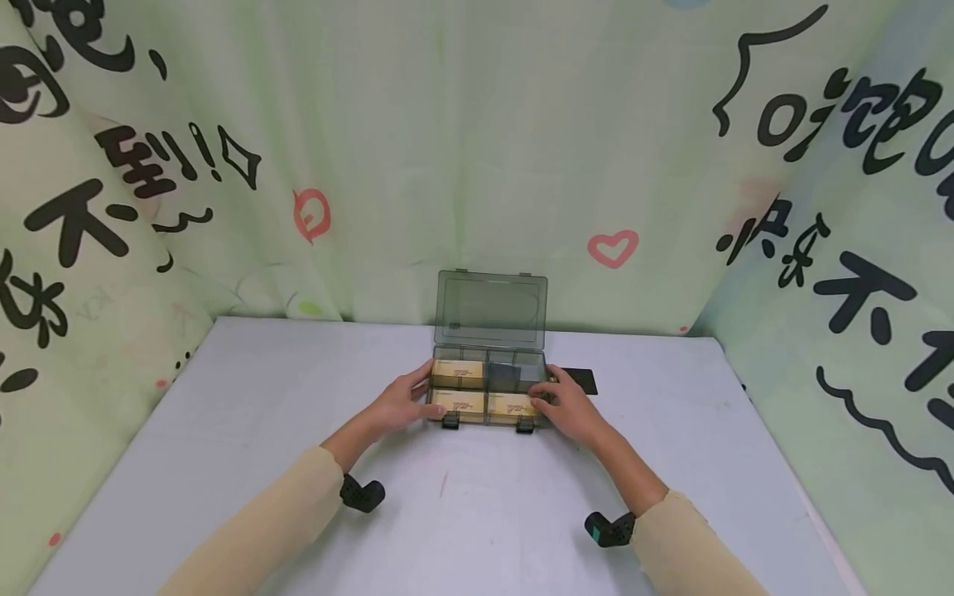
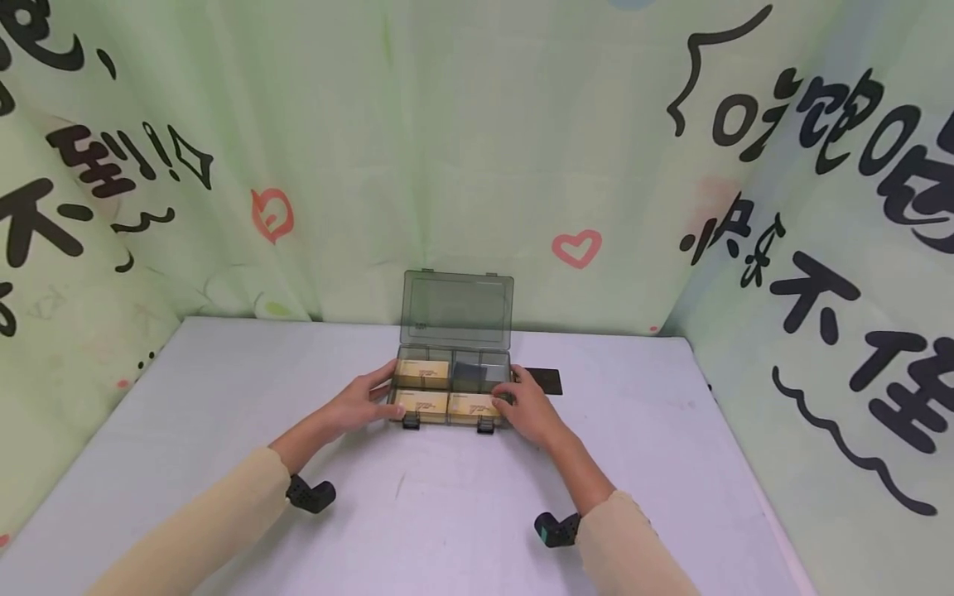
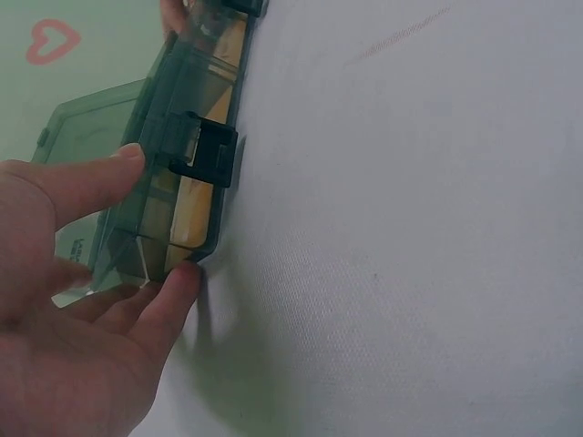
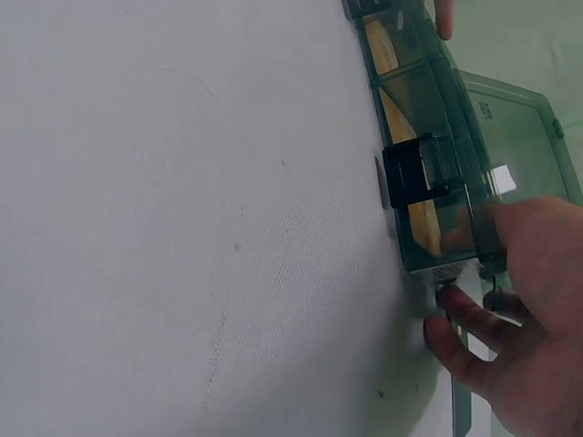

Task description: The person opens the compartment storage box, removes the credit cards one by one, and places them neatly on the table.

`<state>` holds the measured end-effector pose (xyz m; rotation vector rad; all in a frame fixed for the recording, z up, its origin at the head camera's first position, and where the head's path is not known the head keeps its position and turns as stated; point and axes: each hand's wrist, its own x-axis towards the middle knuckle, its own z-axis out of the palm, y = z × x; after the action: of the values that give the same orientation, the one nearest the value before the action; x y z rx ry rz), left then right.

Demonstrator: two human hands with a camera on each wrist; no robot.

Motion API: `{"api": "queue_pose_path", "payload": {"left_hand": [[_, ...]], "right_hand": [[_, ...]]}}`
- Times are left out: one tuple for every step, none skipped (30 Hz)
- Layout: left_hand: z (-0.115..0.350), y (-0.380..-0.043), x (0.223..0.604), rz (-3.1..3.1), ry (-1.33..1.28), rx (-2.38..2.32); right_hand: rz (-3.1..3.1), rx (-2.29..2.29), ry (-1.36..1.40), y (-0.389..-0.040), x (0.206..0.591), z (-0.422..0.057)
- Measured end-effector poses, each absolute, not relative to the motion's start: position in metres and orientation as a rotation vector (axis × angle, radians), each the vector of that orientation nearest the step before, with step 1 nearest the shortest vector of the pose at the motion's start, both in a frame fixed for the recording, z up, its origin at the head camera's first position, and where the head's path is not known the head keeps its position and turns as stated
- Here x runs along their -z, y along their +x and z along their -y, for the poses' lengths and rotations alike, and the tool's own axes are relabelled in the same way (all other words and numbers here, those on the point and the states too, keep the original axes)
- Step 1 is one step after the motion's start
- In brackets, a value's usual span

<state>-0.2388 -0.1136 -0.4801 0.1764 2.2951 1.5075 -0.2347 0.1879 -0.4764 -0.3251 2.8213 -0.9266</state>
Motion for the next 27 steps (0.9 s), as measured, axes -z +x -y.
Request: {"api": "queue_pose_path", "payload": {"left_hand": [[0.1135,-0.2393,0.4808,-2.296,0.181,-1.507],[0.1134,-0.2398,0.4816,-2.296,0.187,-1.506],[0.1132,-0.2404,0.4825,-2.296,0.191,-1.507],[0.1131,-0.2408,0.4831,-2.296,0.194,-1.507],[0.1131,-0.2409,0.4832,-2.294,0.192,-1.507],[0.1130,-0.2411,0.4837,-2.297,0.190,-1.503],[0.1129,-0.2411,0.4837,-2.298,0.185,-1.501],[0.1129,-0.2409,0.4835,-2.297,0.182,-1.500],[0.1129,-0.2409,0.4831,-2.298,0.178,-1.497],[0.1129,-0.2407,0.4825,-2.299,0.174,-1.494],[0.1129,-0.2409,0.4820,-2.300,0.170,-1.492],[0.1128,-0.2410,0.4815,-2.305,0.171,-1.490],[0.1125,-0.2410,0.4806,-2.306,0.171,-1.488],[0.1123,-0.2410,0.4799,-2.308,0.172,-1.485],[0.1120,-0.2413,0.4795,-2.309,0.171,-1.483],[0.1118,-0.2413,0.4793,-2.312,0.172,-1.477],[0.1115,-0.2414,0.4791,-2.312,0.173,-1.474],[0.1113,-0.2412,0.4788,-2.314,0.176,-1.468],[0.1116,-0.2415,0.4788,-2.312,0.172,-1.466],[0.1119,-0.2417,0.4788,-2.312,0.171,-1.464],[0.1121,-0.2418,0.4788,-2.312,0.169,-1.465],[0.1122,-0.2417,0.4789,-2.315,0.170,-1.464],[0.1122,-0.2418,0.4787,-2.314,0.165,-1.468],[0.1123,-0.2418,0.4790,-2.317,0.165,-1.469],[0.1123,-0.2419,0.4792,-2.318,0.164,-1.469],[0.1124,-0.2417,0.4794,-2.320,0.166,-1.469],[0.1125,-0.2416,0.4795,-2.316,0.161,-1.471]], "right_hand": [[-2.826,0.891,-0.332,-0.2350,0.4770,-0.1880],[-2.825,0.863,-0.333,-0.2352,0.4775,-0.1879],[-2.825,0.845,-0.333,-0.2355,0.4777,-0.1874],[-2.824,0.828,-0.336,-0.2357,0.4780,-0.1868],[-2.824,0.819,-0.335,-0.2360,0.4783,-0.1863],[-2.827,0.813,-0.338,-0.2362,0.4784,-0.1856],[-2.829,0.811,-0.336,-0.2366,0.4784,-0.1852],[-2.828,0.815,-0.334,-0.2365,0.4779,-0.1846],[-2.829,0.837,-0.336,-0.2365,0.4774,-0.1841],[-2.828,0.868,-0.336,-0.2369,0.4770,-0.1840],[-2.827,0.904,-0.337,-0.2376,0.4766,-0.1840],[-2.825,0.938,-0.340,-0.2383,0.4760,-0.1841],[-2.824,0.957,-0.343,-0.2389,0.4755,-0.1846],[-2.822,0.966,-0.348,-0.2394,0.4753,-0.1853],[-2.820,0.963,-0.355,-0.2399,0.4752,-0.1860],[-2.818,0.941,-0.357,-0.2403,0.4754,-0.1868],[-2.822,0.903,-0.363,-0.2404,0.4757,-0.1873],[-2.825,0.861,-0.365,-0.2403,0.4758,-0.1878],[-2.826,0.821,-0.368,-0.2408,0.4760,-0.1873],[-2.825,0.795,-0.369,-0.2411,0.4762,-0.1869],[-2.827,0.774,-0.372,-0.2415,0.4760,-0.1860],[-2.830,0.758,-0.373,-0.2419,0.4758,-0.1849],[-2.831,0.746,-0.369,-0.2423,0.4754,-0.1836],[-2.831,0.736,-0.366,-0.2425,0.4748,-0.1823],[-2.831,0.727,-0.366,-0.2427,0.4743,-0.1811],[-2.834,0.714,-0.367,-0.2429,0.4736,-0.1801],[-2.835,0.705,-0.364,-0.2429,0.4730,-0.1790]]}}
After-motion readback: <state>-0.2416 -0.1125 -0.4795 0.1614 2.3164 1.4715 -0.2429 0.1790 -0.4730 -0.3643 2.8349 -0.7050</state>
